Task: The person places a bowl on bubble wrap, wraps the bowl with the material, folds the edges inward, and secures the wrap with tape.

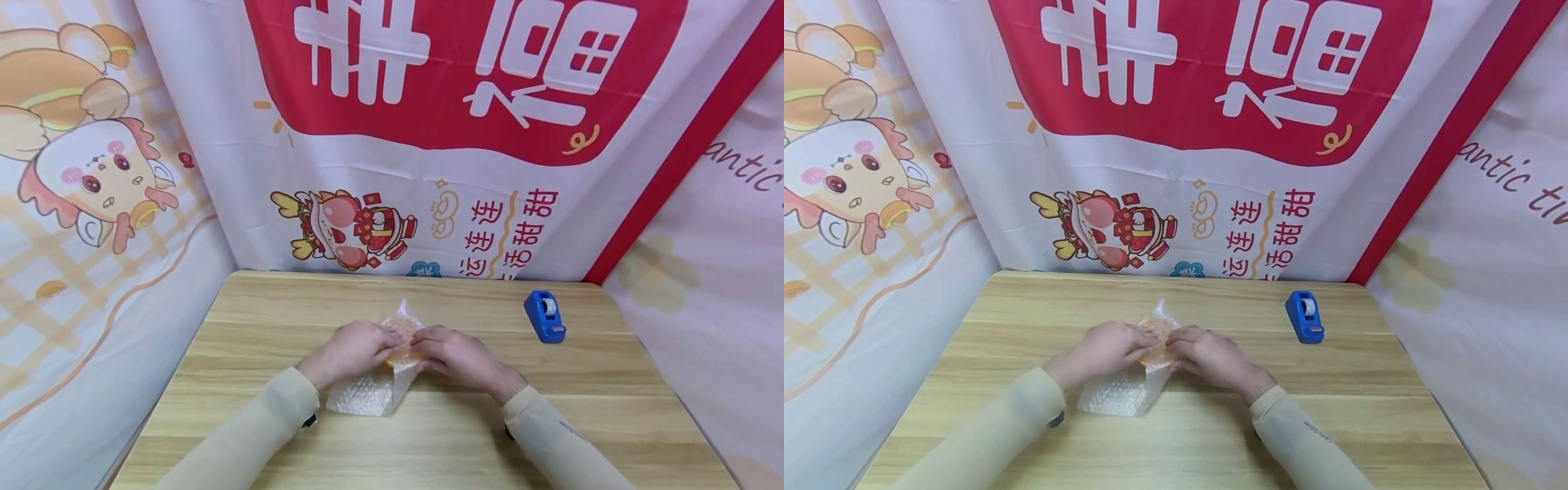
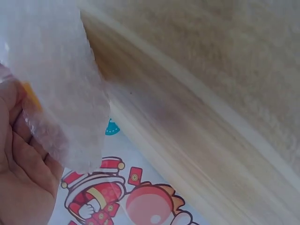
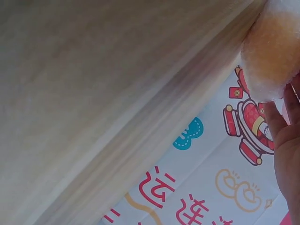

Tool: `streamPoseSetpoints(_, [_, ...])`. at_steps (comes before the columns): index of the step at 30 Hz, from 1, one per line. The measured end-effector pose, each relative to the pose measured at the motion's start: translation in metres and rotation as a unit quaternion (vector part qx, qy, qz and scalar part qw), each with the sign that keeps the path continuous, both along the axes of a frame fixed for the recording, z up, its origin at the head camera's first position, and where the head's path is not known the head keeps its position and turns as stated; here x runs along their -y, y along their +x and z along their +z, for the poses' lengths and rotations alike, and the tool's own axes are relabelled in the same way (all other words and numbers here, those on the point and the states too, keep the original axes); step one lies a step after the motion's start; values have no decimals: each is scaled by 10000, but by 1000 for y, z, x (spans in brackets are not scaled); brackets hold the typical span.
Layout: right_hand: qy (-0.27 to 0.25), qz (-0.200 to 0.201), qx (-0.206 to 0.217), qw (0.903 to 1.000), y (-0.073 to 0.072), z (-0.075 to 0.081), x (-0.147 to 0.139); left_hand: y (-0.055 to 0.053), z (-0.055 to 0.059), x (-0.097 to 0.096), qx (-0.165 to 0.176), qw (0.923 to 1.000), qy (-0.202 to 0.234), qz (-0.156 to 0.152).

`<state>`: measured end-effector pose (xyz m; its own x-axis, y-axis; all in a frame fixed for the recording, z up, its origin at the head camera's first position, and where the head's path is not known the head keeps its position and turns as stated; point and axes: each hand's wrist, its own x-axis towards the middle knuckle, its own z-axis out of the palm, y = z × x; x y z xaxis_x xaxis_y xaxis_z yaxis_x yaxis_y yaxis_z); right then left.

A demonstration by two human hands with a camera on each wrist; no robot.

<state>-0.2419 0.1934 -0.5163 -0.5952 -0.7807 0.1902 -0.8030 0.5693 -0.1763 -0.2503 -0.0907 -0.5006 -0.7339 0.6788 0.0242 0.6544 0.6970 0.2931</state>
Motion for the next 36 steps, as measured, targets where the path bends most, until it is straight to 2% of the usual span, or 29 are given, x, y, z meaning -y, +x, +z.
streamPoseSetpoints(10, [35, -88, -11, 10000, 1, 0, -1, 3, -1, -9, -386, 9981, -484, 45])
streamPoseSetpoints(15, [-65, 47, -70, 9999, 0, -2, -2, 3, -1, -12, -640, 9955, -702, -32])
streamPoseSetpoints(24, [-38, 272, -371, 9989, -2, -3, -2, 2, -4, -12, -818, 9945, -643, -84])
streamPoseSetpoints(27, [-28, 298, -375, 9988, -2, -4, -1, 2, -4, -11, -707, 9959, -550, -77])
streamPoseSetpoints(30, [-36, 285, -363, 9989, -2, -4, -1, 0, -5, -9, -458, 9983, -358, -35])
streamPoseSetpoints(36, [143, 222, -319, 9991, -1, -3, -1, -4, -8, 4, -85, 9997, -18, -245])
